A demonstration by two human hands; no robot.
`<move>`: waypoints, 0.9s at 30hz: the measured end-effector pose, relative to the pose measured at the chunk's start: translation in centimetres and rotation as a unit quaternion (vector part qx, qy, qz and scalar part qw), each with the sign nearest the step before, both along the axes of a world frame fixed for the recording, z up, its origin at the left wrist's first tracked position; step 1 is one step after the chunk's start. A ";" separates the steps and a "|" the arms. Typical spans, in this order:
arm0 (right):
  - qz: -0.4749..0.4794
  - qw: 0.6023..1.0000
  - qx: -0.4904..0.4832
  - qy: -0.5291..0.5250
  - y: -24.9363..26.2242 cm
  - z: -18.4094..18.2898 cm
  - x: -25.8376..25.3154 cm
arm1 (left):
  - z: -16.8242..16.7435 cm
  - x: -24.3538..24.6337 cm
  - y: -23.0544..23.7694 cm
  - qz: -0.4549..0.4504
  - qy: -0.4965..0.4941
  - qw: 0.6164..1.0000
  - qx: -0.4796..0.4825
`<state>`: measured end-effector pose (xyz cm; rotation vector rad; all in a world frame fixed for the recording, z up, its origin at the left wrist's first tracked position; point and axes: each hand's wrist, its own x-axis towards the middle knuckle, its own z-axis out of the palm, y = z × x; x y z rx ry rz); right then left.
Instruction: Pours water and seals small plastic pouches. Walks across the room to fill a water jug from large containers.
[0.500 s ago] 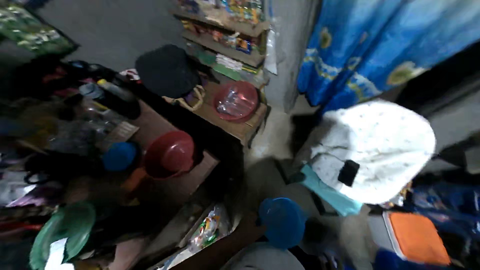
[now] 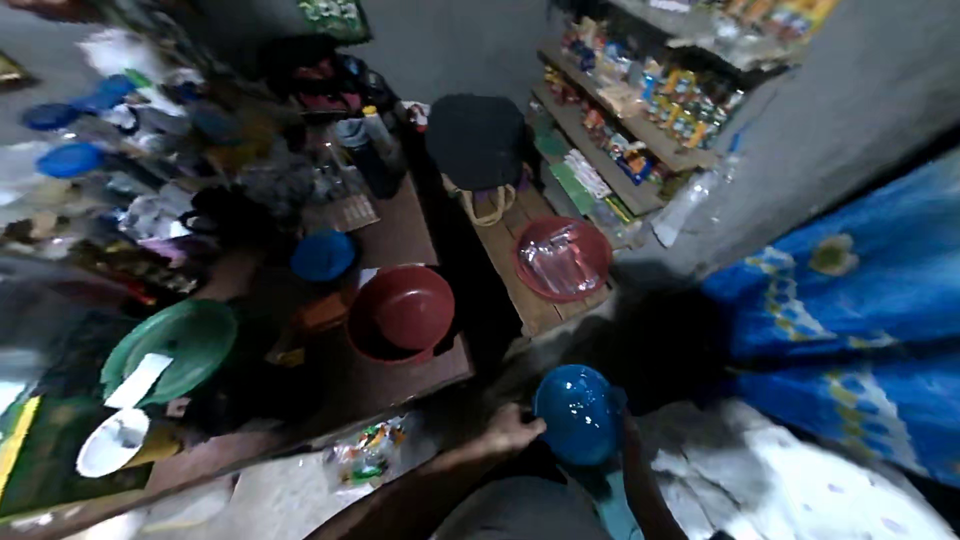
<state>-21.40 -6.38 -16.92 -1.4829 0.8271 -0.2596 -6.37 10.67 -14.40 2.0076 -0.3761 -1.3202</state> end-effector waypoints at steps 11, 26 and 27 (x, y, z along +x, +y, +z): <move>0.186 0.971 -0.074 -0.133 -7.6 7.8 20.8 | 5.5 7.4 -3.0 0.257 0.031 0.955 -0.146; 0.432 0.894 -0.062 -0.102 -1.6 11.5 48.1 | 9.2 22.2 -1.3 0.480 -0.026 0.850 -0.216; 0.444 0.889 -0.075 -0.082 -1.3 11.4 49.2 | 8.8 23.3 -1.4 0.501 -0.024 0.838 -0.217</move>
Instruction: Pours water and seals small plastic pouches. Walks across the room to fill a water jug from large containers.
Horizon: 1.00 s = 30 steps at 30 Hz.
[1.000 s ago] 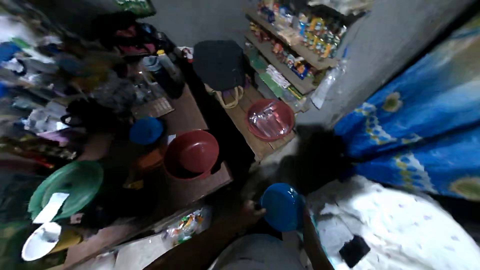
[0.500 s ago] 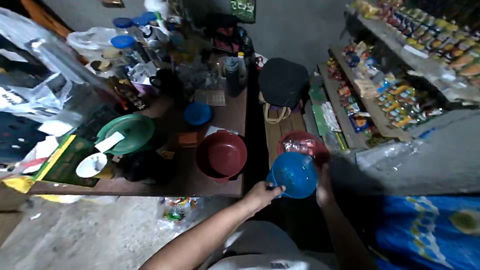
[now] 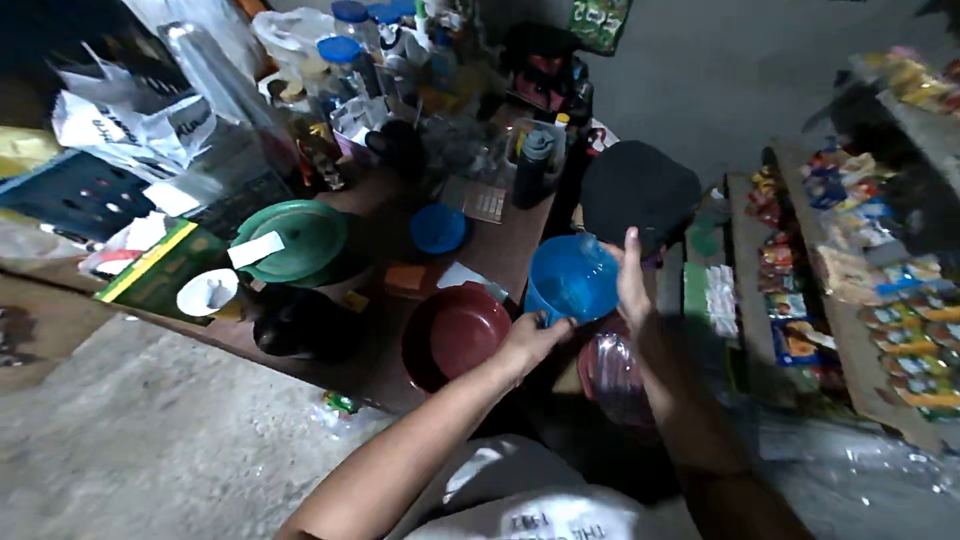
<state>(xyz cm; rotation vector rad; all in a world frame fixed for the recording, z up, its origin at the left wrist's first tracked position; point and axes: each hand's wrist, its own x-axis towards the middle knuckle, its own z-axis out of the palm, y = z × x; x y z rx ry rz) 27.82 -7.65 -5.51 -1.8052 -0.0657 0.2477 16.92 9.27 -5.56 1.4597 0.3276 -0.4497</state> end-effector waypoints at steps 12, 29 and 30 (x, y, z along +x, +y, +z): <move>0.194 0.980 0.037 0.011 9.1 -5.7 19.9 | -4.2 12.0 1.2 0.180 0.024 0.983 0.000; 0.446 0.866 0.093 -0.208 9.9 -5.4 5.5 | -9.6 -16.8 3.2 0.437 -0.077 0.788 0.427; 0.449 0.877 0.062 -0.162 10.7 -7.0 5.3 | -10.8 -20.3 1.0 0.462 0.018 0.787 0.409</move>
